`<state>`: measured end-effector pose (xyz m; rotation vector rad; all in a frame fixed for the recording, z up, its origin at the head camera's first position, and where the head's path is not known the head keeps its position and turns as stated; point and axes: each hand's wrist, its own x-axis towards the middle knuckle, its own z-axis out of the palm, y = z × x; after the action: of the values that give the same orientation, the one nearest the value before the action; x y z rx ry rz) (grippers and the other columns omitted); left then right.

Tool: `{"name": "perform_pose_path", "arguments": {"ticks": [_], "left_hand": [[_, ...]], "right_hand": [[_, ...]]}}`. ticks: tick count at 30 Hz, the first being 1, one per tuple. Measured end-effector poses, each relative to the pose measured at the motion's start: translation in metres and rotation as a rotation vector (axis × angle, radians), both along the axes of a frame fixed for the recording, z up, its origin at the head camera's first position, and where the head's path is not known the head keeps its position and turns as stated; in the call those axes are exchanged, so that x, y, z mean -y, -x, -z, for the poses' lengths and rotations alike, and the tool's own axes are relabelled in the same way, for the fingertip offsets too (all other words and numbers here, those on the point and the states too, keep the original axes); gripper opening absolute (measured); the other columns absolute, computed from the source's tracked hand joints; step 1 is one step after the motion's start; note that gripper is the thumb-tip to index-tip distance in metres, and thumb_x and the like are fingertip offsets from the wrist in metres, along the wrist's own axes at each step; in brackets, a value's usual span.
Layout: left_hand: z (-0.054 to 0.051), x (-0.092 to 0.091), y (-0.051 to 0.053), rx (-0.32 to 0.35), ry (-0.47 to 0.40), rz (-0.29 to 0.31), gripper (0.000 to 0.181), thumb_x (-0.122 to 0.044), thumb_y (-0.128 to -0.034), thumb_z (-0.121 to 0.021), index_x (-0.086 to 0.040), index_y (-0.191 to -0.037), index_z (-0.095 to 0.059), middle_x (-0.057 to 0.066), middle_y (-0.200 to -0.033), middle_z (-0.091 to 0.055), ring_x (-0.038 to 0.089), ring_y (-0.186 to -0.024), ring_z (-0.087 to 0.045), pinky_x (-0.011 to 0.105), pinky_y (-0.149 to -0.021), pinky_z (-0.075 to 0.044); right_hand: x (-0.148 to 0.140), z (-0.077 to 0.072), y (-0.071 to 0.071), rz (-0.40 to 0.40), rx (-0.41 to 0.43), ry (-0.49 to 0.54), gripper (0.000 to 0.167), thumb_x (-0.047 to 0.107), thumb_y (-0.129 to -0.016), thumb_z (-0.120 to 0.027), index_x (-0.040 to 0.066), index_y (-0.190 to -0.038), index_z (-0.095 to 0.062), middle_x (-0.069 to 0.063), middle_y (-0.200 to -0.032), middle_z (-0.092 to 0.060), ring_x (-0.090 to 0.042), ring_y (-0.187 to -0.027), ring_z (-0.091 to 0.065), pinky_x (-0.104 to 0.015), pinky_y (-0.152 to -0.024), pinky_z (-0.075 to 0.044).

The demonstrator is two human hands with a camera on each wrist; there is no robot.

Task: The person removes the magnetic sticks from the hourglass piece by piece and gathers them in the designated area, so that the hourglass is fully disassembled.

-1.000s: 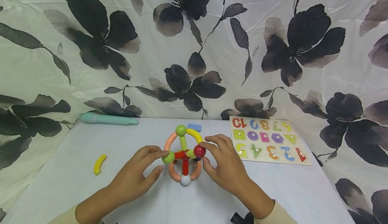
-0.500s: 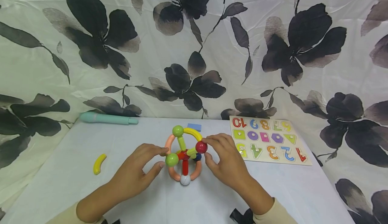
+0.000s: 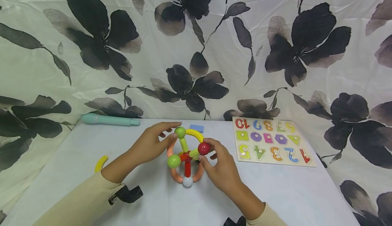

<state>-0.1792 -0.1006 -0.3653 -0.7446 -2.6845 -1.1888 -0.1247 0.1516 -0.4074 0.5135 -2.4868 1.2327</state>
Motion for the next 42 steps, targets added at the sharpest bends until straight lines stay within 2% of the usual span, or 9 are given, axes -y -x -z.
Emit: {"name": "perform_pose_path", "arguments": {"ticks": [3,10,16,22,28,35,39,42], "left_hand": [[-0.001,-0.006,0.005,0.069,-0.005,0.008,0.044,-0.027,-0.0981,-0.072,-0.021,-0.141,-0.064,-0.003,-0.123,-0.070,0.022,-0.109,-0.062,0.043,-0.089,-0.053],[-0.005,-0.014,0.007,0.158,0.005,-0.039,0.043,-0.026,-0.0946,-0.076,-0.025,-0.136,-0.066,-0.002,-0.101,-0.069,0.020,-0.094,-0.064,0.034,-0.068,-0.053],[-0.005,-0.015,0.007,0.178,0.005,-0.061,0.042,-0.025,-0.0933,-0.078,-0.027,-0.133,-0.067,-0.002,-0.096,-0.068,0.019,-0.088,-0.065,0.033,-0.066,-0.053],[-0.005,-0.017,0.006,0.178,0.009,-0.080,0.042,-0.025,-0.0926,-0.079,-0.026,-0.133,-0.068,-0.001,-0.097,-0.068,0.018,-0.088,-0.064,0.032,-0.066,-0.054],[-0.005,-0.018,0.006,0.182,0.012,-0.096,0.042,-0.024,-0.0927,-0.078,-0.025,-0.133,-0.068,-0.001,-0.096,-0.067,0.020,-0.089,-0.064,0.032,-0.066,-0.054],[-0.004,-0.018,0.005,0.186,0.009,-0.098,0.045,-0.025,-0.0928,-0.079,-0.024,-0.136,-0.066,-0.001,-0.098,-0.068,0.019,-0.091,-0.063,0.031,-0.067,-0.055],[-0.003,-0.017,0.005,0.194,-0.001,-0.091,0.048,-0.025,-0.0932,-0.078,-0.023,-0.139,-0.064,-0.001,-0.100,-0.069,0.019,-0.091,-0.064,0.033,-0.069,-0.055],[-0.003,-0.018,0.005,0.206,0.005,-0.099,0.052,-0.027,-0.0933,-0.078,-0.023,-0.142,-0.061,0.000,-0.102,-0.070,0.018,-0.090,-0.065,0.036,-0.074,-0.056]], "right_hand": [[0.003,0.002,0.000,0.006,0.017,0.027,0.065,0.001,-0.084,-0.084,0.015,-0.139,-0.052,-0.001,-0.121,-0.067,-0.014,-0.097,-0.064,-0.033,-0.078,-0.059],[0.008,0.002,0.001,0.019,0.030,0.064,0.061,-0.002,-0.085,-0.082,0.015,-0.136,-0.051,-0.004,-0.121,-0.066,-0.015,-0.097,-0.065,-0.030,-0.077,-0.059],[0.009,0.002,0.001,0.021,-0.002,0.062,0.059,-0.002,-0.084,-0.082,0.013,-0.132,-0.052,-0.004,-0.116,-0.068,-0.015,-0.094,-0.066,-0.032,-0.075,-0.059],[0.008,0.003,0.002,0.036,-0.044,0.052,0.057,-0.003,-0.083,-0.083,0.012,-0.124,-0.047,-0.004,-0.107,-0.073,-0.013,-0.089,-0.066,-0.034,-0.073,-0.060],[0.008,0.004,0.001,0.068,-0.039,0.047,0.058,-0.002,-0.082,-0.084,0.012,-0.122,-0.045,-0.004,-0.098,-0.075,-0.010,-0.082,-0.065,-0.030,-0.072,-0.059],[0.000,0.001,0.002,0.077,0.005,0.053,0.060,0.003,-0.083,-0.085,0.008,-0.129,-0.047,-0.007,-0.107,-0.074,-0.016,-0.082,-0.067,-0.034,-0.072,-0.060],[-0.011,-0.001,0.007,0.131,0.025,0.013,0.059,0.009,-0.083,-0.087,0.005,-0.132,-0.054,-0.008,-0.115,-0.068,-0.019,-0.091,-0.065,-0.034,-0.072,-0.060],[-0.021,-0.001,0.014,0.183,0.042,-0.037,0.058,0.014,-0.084,-0.087,0.004,-0.133,-0.059,-0.008,-0.113,-0.062,-0.020,-0.095,-0.061,-0.033,-0.071,-0.058]]}}
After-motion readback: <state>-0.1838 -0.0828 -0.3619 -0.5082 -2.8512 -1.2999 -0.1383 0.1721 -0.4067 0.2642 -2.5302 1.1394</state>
